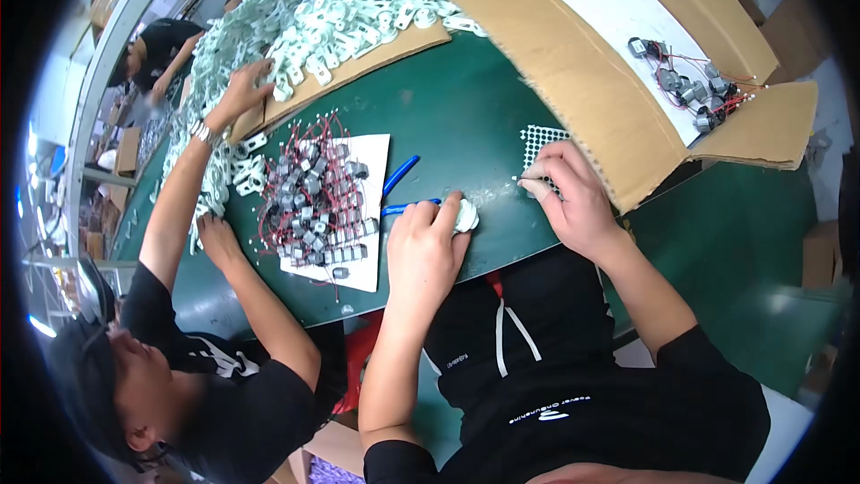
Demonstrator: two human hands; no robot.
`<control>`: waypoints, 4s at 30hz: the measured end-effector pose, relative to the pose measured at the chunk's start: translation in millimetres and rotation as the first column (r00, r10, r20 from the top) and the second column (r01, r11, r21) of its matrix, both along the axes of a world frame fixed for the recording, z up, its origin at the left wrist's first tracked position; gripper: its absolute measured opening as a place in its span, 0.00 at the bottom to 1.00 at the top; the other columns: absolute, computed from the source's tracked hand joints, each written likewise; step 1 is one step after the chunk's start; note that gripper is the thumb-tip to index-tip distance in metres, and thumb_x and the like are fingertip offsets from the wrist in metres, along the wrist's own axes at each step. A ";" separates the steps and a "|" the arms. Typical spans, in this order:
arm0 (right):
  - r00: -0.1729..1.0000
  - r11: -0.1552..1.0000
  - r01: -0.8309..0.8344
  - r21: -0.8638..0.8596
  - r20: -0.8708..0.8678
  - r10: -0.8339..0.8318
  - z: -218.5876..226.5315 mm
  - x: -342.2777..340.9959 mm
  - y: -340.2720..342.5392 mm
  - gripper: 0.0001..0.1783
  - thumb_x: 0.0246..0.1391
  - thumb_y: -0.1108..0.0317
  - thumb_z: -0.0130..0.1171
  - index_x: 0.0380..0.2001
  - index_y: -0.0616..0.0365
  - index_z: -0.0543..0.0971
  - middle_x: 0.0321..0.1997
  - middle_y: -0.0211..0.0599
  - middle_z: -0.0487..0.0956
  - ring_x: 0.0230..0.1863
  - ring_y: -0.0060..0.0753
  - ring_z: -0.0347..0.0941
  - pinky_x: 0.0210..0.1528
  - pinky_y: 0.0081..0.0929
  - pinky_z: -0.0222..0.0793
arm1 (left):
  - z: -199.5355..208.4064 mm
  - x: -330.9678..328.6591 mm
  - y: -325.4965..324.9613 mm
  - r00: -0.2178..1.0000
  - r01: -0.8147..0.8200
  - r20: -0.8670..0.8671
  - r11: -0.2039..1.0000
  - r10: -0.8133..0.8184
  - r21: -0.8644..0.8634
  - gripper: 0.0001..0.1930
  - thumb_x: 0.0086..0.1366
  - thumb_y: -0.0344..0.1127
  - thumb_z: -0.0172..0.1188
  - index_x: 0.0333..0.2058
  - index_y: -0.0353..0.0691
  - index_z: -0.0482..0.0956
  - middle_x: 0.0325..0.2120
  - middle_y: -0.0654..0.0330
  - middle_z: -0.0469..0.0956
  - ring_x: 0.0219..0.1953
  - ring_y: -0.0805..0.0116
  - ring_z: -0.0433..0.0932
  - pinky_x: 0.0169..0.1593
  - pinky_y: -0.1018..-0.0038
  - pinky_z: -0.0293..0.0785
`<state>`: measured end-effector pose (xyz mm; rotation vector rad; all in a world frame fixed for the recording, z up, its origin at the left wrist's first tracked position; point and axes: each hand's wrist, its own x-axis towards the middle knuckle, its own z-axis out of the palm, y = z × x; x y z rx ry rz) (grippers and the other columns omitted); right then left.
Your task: Assemble small electronic motor components into white plastic housings at a factory workbench.
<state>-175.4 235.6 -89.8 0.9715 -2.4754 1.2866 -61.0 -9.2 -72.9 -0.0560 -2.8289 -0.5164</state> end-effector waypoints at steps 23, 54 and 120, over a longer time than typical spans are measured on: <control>0.955 0.916 -0.253 0.310 -0.069 0.287 22.7 6.4 -7.8 0.10 0.64 0.79 0.75 0.44 0.60 0.83 0.69 0.45 0.81 0.80 0.63 0.69 0.77 0.55 0.73 | -45.1 45.2 17.0 0.914 -0.090 -0.388 0.992 0.116 0.086 0.14 0.62 0.26 0.73 0.47 0.36 0.89 0.51 0.57 0.88 0.59 0.51 0.85 0.65 0.51 0.78; 0.755 0.704 -0.451 0.549 -0.187 0.629 50.9 28.6 -50.4 0.06 0.62 0.73 0.72 0.39 0.61 0.83 0.64 0.43 0.83 0.79 0.60 0.74 0.73 0.56 0.74 | -34.5 83.1 12.1 0.959 -0.008 -0.278 0.985 0.056 0.172 0.09 0.62 0.26 0.73 0.40 0.40 0.84 0.43 0.58 0.82 0.45 0.54 0.82 0.49 0.59 0.79; 0.628 0.563 -0.682 0.467 -0.020 0.778 37.8 10.9 -71.4 0.08 0.60 0.77 0.69 0.43 0.65 0.83 0.58 0.45 0.83 0.66 0.53 0.78 0.69 0.48 0.77 | -27.2 77.3 8.6 0.978 -0.023 -0.159 0.826 0.136 0.563 0.10 0.61 0.17 0.75 0.38 0.36 0.86 0.36 0.53 0.84 0.43 0.47 0.84 0.48 0.54 0.83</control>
